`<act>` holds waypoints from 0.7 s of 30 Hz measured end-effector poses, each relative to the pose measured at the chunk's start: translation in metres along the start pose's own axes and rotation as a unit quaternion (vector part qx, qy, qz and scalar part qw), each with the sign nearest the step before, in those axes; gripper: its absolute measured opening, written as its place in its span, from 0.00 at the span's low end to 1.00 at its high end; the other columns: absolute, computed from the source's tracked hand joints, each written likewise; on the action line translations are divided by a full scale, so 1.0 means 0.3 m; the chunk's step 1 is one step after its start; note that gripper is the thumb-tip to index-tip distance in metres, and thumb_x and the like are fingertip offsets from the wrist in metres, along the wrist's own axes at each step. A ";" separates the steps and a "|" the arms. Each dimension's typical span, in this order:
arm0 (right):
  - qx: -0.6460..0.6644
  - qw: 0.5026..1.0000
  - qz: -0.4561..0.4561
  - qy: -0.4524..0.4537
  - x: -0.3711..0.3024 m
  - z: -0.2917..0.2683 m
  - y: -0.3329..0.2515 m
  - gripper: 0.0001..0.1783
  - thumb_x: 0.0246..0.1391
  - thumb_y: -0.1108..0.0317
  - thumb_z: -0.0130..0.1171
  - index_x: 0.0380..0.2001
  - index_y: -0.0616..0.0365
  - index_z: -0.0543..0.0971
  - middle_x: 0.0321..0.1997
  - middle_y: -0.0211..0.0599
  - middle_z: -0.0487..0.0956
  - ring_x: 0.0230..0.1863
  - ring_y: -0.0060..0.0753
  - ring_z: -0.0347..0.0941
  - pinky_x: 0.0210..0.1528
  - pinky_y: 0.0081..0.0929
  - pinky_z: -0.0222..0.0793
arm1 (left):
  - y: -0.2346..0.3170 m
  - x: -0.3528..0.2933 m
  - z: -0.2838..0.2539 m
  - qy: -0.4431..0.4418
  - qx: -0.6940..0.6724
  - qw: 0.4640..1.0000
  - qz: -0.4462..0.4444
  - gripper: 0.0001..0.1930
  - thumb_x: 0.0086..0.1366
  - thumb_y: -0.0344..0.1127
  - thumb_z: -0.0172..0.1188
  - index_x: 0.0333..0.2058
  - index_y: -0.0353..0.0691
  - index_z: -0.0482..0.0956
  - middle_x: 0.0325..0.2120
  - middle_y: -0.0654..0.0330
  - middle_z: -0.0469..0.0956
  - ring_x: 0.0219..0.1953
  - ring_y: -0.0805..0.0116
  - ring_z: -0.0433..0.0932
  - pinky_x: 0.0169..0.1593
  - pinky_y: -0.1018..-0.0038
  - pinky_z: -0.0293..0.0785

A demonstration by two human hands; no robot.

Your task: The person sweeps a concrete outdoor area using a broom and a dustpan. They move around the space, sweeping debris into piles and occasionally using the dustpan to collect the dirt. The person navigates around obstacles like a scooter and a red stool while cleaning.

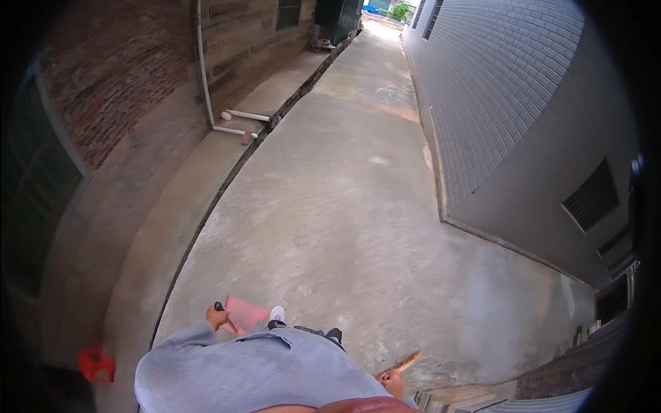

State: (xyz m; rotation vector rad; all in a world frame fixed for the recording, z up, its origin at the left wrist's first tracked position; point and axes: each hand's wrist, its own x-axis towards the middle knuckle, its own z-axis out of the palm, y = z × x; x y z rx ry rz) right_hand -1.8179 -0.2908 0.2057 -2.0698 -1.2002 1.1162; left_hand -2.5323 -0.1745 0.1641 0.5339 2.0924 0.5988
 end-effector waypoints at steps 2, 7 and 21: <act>-0.029 0.999 0.030 -0.028 0.052 -0.041 -0.166 0.10 0.47 0.72 0.45 0.15 0.61 0.68 0.11 0.34 0.65 0.11 0.24 0.58 0.13 0.21 0.56 | 0.224 0.028 0.043 -0.028 -0.003 0.999 0.043 0.11 0.48 0.38 0.64 0.24 0.35 0.78 0.15 0.56 0.76 0.18 0.66 0.77 0.23 0.72 0.73; 0.281 0.935 0.215 0.024 0.394 -0.057 -0.058 0.15 0.50 0.60 0.41 0.23 0.61 0.69 0.12 0.36 0.63 0.12 0.33 0.59 0.12 0.27 0.55 | 0.468 0.284 0.109 -0.018 0.088 0.981 0.170 0.15 0.48 0.45 0.63 0.27 0.38 0.79 0.20 0.57 0.78 0.23 0.68 0.78 0.29 0.71 0.74; 0.256 0.893 0.326 -0.174 1.526 0.699 -1.132 0.07 0.49 0.71 0.48 0.19 0.55 0.66 0.10 0.31 0.62 0.08 0.26 0.57 0.07 0.24 0.51 | 0.804 0.296 0.178 -0.050 -0.072 0.995 0.052 0.06 0.54 0.32 0.60 0.30 0.40 0.74 0.18 0.64 0.74 0.20 0.74 0.73 0.23 0.80 0.68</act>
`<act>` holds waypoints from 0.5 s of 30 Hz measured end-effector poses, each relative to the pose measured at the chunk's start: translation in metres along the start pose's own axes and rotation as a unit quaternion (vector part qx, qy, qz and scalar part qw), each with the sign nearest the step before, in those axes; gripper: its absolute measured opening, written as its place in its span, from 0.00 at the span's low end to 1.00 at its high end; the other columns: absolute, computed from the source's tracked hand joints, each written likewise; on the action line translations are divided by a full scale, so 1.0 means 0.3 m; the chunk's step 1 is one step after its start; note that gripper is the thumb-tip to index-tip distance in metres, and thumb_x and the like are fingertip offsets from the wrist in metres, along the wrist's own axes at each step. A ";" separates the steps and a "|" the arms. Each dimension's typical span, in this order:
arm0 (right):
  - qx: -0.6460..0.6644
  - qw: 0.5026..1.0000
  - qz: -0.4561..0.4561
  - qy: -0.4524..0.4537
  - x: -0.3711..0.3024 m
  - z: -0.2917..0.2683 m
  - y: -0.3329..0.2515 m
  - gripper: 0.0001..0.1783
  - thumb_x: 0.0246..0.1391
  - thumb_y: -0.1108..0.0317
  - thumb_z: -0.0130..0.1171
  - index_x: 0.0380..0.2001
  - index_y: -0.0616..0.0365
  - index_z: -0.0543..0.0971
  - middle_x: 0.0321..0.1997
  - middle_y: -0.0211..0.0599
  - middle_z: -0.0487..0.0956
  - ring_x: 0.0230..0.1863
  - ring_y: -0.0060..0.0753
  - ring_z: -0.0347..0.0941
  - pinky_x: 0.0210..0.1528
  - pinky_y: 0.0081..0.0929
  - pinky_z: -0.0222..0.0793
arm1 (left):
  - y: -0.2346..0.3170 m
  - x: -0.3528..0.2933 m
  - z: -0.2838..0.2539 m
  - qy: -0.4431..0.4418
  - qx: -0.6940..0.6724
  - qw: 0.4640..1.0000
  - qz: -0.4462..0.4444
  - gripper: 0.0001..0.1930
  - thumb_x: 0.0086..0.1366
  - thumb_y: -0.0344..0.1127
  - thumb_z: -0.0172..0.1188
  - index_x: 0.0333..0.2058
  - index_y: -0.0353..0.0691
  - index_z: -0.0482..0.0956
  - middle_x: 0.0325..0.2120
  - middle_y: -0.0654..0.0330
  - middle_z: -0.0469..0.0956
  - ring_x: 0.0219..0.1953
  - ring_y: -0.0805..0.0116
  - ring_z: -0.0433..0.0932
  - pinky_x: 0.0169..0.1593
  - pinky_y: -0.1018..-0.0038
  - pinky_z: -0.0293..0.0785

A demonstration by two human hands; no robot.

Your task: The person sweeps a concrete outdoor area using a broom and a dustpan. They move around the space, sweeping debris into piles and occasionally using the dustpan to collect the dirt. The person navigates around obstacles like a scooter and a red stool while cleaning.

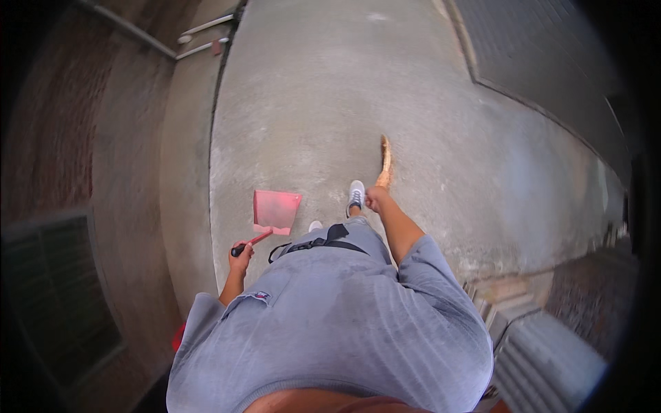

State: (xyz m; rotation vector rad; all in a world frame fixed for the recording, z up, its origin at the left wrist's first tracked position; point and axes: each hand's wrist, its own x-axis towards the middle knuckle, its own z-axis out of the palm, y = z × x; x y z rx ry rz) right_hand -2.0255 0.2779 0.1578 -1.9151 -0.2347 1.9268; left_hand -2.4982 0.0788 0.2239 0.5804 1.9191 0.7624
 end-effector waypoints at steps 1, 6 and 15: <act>-0.026 0.999 0.011 -0.025 0.055 0.091 -0.076 0.07 0.48 0.72 0.48 0.19 0.55 0.66 0.10 0.31 0.62 0.08 0.26 0.57 0.07 0.25 0.51 | 0.042 0.004 0.017 0.020 0.007 1.000 -0.015 0.06 0.54 0.31 0.60 0.30 0.40 0.74 0.18 0.63 0.74 0.20 0.73 0.74 0.22 0.79 0.68; -0.143 0.981 0.043 -0.124 0.124 0.421 -0.334 0.04 0.46 0.75 0.47 0.21 0.57 0.66 0.12 0.33 0.62 0.09 0.28 0.58 0.09 0.25 0.52 | 0.019 -0.194 0.131 0.164 -0.090 0.978 -0.096 0.05 0.53 0.28 0.59 0.29 0.39 0.72 0.17 0.59 0.74 0.17 0.71 0.73 0.17 0.77 0.67; -0.100 0.955 0.090 -0.265 0.412 0.520 -0.718 0.05 0.47 0.79 0.51 0.24 0.60 0.67 0.12 0.30 0.62 0.11 0.22 0.58 0.11 0.20 0.54 | -0.065 -0.404 0.238 0.154 -0.243 0.926 -0.243 0.06 0.57 0.34 0.57 0.31 0.39 0.73 0.19 0.59 0.75 0.18 0.68 0.74 0.23 0.75 0.71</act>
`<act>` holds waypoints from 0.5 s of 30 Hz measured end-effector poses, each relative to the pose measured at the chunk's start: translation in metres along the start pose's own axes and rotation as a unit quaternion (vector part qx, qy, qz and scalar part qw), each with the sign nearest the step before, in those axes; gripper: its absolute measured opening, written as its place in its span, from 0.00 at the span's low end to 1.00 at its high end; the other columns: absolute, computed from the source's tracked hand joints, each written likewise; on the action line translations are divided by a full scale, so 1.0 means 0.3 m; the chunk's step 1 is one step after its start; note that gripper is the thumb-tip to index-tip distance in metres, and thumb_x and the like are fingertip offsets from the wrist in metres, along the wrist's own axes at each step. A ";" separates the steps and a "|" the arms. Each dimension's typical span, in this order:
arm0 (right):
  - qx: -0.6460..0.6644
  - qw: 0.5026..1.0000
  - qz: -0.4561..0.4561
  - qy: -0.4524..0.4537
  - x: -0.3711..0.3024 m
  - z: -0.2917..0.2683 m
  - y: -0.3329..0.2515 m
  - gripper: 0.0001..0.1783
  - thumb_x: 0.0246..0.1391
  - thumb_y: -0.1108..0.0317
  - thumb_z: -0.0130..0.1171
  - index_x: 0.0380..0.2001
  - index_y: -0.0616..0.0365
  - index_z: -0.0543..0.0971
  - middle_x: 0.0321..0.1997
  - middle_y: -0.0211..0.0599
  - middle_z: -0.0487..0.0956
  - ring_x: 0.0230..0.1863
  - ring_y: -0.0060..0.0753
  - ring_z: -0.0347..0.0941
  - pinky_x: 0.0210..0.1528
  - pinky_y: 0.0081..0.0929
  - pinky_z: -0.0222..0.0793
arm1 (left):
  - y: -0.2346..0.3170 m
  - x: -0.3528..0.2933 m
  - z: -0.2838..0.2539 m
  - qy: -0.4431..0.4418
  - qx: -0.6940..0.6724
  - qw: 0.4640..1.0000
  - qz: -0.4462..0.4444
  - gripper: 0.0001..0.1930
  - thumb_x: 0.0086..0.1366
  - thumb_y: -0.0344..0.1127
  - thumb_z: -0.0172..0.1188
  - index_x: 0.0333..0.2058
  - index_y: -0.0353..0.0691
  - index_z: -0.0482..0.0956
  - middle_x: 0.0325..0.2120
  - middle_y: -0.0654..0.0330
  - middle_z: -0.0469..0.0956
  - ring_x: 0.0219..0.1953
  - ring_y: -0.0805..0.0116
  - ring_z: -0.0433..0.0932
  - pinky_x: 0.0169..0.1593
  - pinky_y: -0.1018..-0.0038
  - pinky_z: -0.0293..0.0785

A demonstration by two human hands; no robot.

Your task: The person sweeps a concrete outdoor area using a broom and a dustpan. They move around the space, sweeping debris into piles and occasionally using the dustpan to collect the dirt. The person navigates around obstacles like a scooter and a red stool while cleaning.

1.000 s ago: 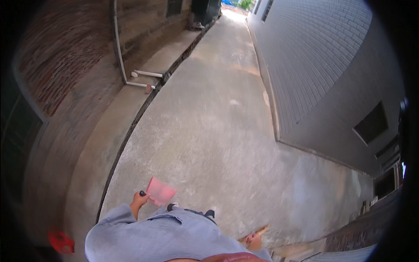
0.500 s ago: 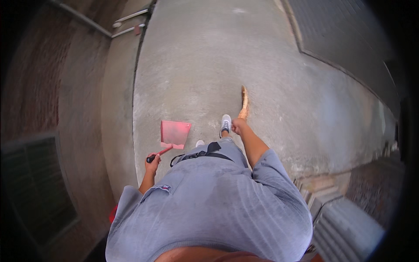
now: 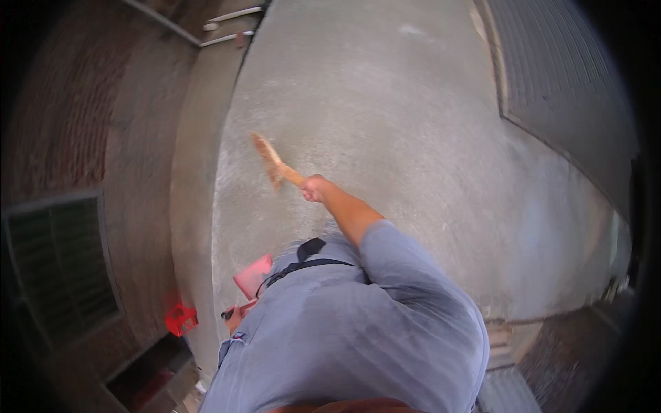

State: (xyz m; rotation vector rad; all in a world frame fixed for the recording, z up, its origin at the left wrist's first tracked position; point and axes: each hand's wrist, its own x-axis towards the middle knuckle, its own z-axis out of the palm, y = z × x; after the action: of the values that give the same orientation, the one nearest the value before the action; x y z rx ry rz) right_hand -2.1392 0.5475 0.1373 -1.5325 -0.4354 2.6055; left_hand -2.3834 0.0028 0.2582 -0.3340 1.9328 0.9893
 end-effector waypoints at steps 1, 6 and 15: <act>-0.021 1.000 -0.012 0.015 -0.019 -0.036 -0.046 0.05 0.47 0.80 0.51 0.25 0.60 0.67 0.12 0.30 0.62 0.11 0.21 0.58 0.11 0.19 0.54 | 0.037 -0.014 0.045 0.014 0.042 0.999 -0.019 0.06 0.57 0.34 0.57 0.31 0.38 0.73 0.19 0.59 0.75 0.19 0.67 0.74 0.23 0.74 0.71; 0.118 0.990 -0.016 0.070 -0.036 -0.345 -0.098 0.06 0.46 0.80 0.51 0.28 0.61 0.67 0.13 0.30 0.62 0.11 0.21 0.58 0.10 0.18 0.53 | 0.254 -0.041 0.182 0.053 0.162 0.985 -0.020 0.08 0.57 0.34 0.57 0.32 0.36 0.74 0.20 0.57 0.76 0.21 0.66 0.75 0.26 0.73 0.72; 0.454 0.874 -0.146 0.098 -0.539 -1.390 0.219 0.04 0.51 0.76 0.45 0.32 0.61 0.63 0.14 0.28 0.60 0.11 0.19 0.55 0.09 0.16 0.50 | 0.650 0.090 0.757 -0.045 0.186 0.981 0.028 0.10 0.57 0.34 0.57 0.33 0.33 0.75 0.20 0.54 0.78 0.22 0.63 0.78 0.26 0.71 0.73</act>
State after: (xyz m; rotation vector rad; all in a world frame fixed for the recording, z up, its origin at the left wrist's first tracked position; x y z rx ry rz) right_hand -1.6933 0.5326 0.0641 -1.2140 0.4886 1.9028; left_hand -2.3736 0.3028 0.2745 -0.0194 2.0026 0.6460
